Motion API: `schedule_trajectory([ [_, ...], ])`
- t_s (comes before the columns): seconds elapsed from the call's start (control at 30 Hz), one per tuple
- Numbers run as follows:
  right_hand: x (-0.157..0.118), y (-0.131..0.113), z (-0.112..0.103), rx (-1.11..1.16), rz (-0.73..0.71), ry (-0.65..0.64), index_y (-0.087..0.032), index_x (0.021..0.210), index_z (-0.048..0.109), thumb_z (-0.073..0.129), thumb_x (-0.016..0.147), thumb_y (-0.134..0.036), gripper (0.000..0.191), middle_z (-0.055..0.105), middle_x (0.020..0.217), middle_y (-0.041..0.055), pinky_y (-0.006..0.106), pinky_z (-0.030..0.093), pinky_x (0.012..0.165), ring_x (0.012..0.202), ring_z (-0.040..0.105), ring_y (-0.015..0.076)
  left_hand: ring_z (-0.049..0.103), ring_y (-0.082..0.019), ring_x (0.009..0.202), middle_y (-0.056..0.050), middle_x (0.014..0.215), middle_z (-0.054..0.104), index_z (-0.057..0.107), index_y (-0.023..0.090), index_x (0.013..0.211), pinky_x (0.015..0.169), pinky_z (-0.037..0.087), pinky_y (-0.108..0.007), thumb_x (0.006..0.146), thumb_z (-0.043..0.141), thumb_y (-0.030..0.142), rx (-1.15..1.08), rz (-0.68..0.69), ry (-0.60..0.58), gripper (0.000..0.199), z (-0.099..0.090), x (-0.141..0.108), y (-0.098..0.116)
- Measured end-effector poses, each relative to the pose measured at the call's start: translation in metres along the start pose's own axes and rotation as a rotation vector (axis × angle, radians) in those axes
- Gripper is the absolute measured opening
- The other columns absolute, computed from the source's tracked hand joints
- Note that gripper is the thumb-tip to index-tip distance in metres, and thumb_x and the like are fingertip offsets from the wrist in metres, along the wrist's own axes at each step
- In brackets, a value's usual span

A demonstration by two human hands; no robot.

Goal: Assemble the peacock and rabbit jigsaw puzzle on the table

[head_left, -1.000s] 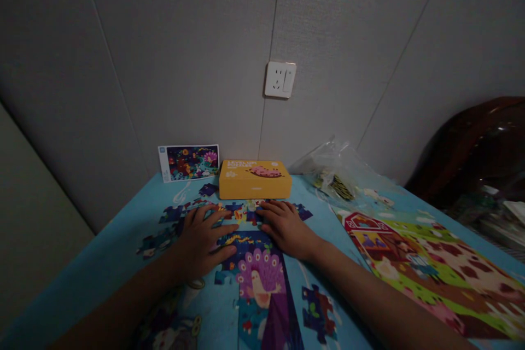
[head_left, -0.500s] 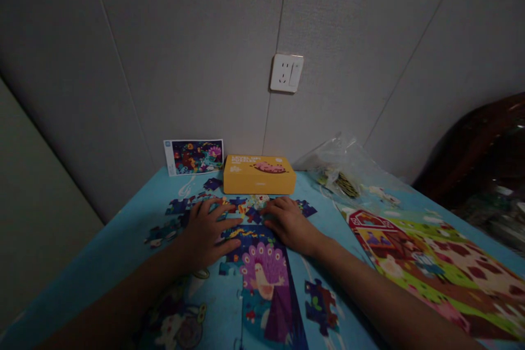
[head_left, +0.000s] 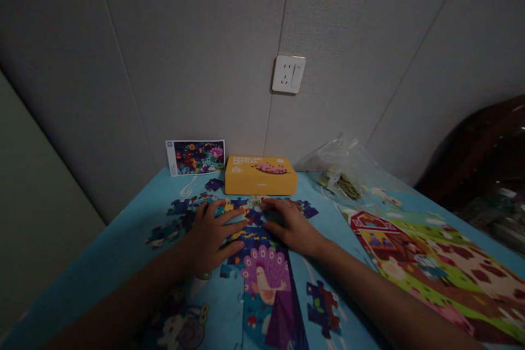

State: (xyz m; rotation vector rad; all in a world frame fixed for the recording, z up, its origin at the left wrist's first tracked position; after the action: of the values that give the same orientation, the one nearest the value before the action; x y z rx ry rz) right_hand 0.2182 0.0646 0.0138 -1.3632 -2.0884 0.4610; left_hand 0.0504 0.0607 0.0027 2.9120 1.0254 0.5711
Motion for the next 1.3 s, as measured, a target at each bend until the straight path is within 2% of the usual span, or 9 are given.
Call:
schedule_trajectory([
  [0.13,0.0,0.001,0.0,0.191,0.019,0.004,-0.017,0.131,0.049,0.064,0.081,-0.018,0.053,0.064,0.121,0.0111,0.045,0.043,0.102,0.113,0.059,0.023,0.034,-0.037,0.13,-0.001,0.142,0.053,0.057,0.039,0.131,0.105,0.023,-0.061,0.09,0.055,0.047,-0.012,0.008,0.038,0.042,-0.003,-0.001,0.001],
  [0.23,0.0,-0.006,-0.005,0.268,-0.023,0.038,-0.019,0.127,0.053,0.062,0.084,-0.018,0.044,0.062,0.122,0.0099,0.042,0.044,0.101,0.112,0.059,0.021,0.036,-0.036,0.13,-0.001,0.141,0.054,0.057,0.039,0.13,0.105,0.022,-0.06,0.089,0.056,0.046,-0.019,0.007,0.058,0.041,-0.004,-0.001,0.002],
  [0.37,-0.001,-0.022,-0.012,0.218,-0.12,0.058,-0.019,0.113,0.064,0.059,0.087,-0.018,0.027,0.063,0.113,0.0083,0.04,0.045,0.099,0.108,0.059,0.0203,0.036,-0.037,0.13,0.0,0.142,0.053,0.056,0.04,0.131,0.104,0.024,-0.059,0.09,0.056,0.047,-0.021,0.004,0.042,0.042,-0.004,-0.001,0.001],
  [0.5,-0.002,-0.029,-0.01,0.152,-0.144,0.011,-0.02,0.109,0.069,0.058,0.088,-0.018,0.024,0.065,0.109,0.0076,0.038,0.046,0.095,0.103,0.06,0.0196,0.035,-0.037,0.13,0.0,0.142,0.053,0.056,0.041,0.13,0.104,0.023,-0.06,0.09,0.055,0.047,-0.016,0.001,0.036,0.041,-0.004,0.0,0.002],
  [0.67,-0.005,-0.035,-0.003,0.039,-0.206,-0.064,-0.019,0.114,0.069,0.051,0.093,-0.021,0.028,0.07,0.103,0.0087,0.037,0.049,0.089,0.097,0.064,0.0199,0.037,-0.037,0.128,-0.002,0.139,0.056,0.056,0.038,0.131,0.104,0.024,-0.061,0.088,0.058,0.045,-0.02,0.0,0.048,0.044,-0.006,0.0,0.002],
  [0.8,-0.009,-0.046,-0.003,0.03,-0.241,-0.066,-0.02,0.126,0.062,0.049,0.094,-0.023,0.035,0.067,0.119,0.0098,0.04,0.046,0.097,0.11,0.061,0.0217,0.04,-0.033,0.127,-0.007,0.133,0.059,0.053,0.028,0.134,0.106,0.029,-0.054,0.087,0.061,0.042,-0.093,-0.021,0.131,0.049,-0.014,0.002,-0.001],
  [0.97,-0.019,-0.074,0.007,0.085,-0.337,-0.176,-0.02,0.136,0.053,0.05,0.093,-0.023,0.043,0.068,0.116,0.0104,0.036,0.047,0.093,0.104,0.063,0.0205,0.052,-0.026,0.111,-0.009,0.112,0.06,0.061,0.023,0.116,0.097,0.043,-0.043,0.084,0.065,0.03,-0.248,-0.141,0.308,0.033,-0.03,0.003,-0.014],
  [1.1,-0.028,-0.084,0.016,0.016,-0.375,-0.263,-0.019,0.144,0.042,0.054,0.092,-0.028,0.054,0.066,0.108,0.0107,0.039,0.045,0.095,0.102,0.06,0.0217,0.058,-0.021,0.091,-0.004,0.093,0.061,0.063,0.021,0.096,0.088,0.046,-0.039,0.085,0.059,0.023,-0.374,-0.165,0.351,0.012,-0.037,0.005,-0.016],
  [1.3,-0.037,-0.091,0.018,-0.155,-0.401,-0.313,-0.026,0.131,0.057,0.065,0.085,-0.041,0.049,0.056,0.129,0.0106,0.046,0.034,0.105,0.122,0.048,0.0277,0.059,-0.02,0.083,-0.003,0.084,0.062,0.057,0.02,0.081,0.079,0.046,-0.036,0.086,0.053,0.024,-0.395,-0.229,0.385,0.007,-0.045,0.003,-0.024],
])
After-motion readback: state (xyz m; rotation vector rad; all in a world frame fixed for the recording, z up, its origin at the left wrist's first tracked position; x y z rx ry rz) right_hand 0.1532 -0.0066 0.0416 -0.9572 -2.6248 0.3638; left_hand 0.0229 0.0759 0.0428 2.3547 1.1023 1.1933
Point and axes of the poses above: each hand's wrist, its own x-axis towards the middle knuckle, its own z-axis out of the palm, y = z × x, the point moved 9 cm from there along x, towards the middle knuckle
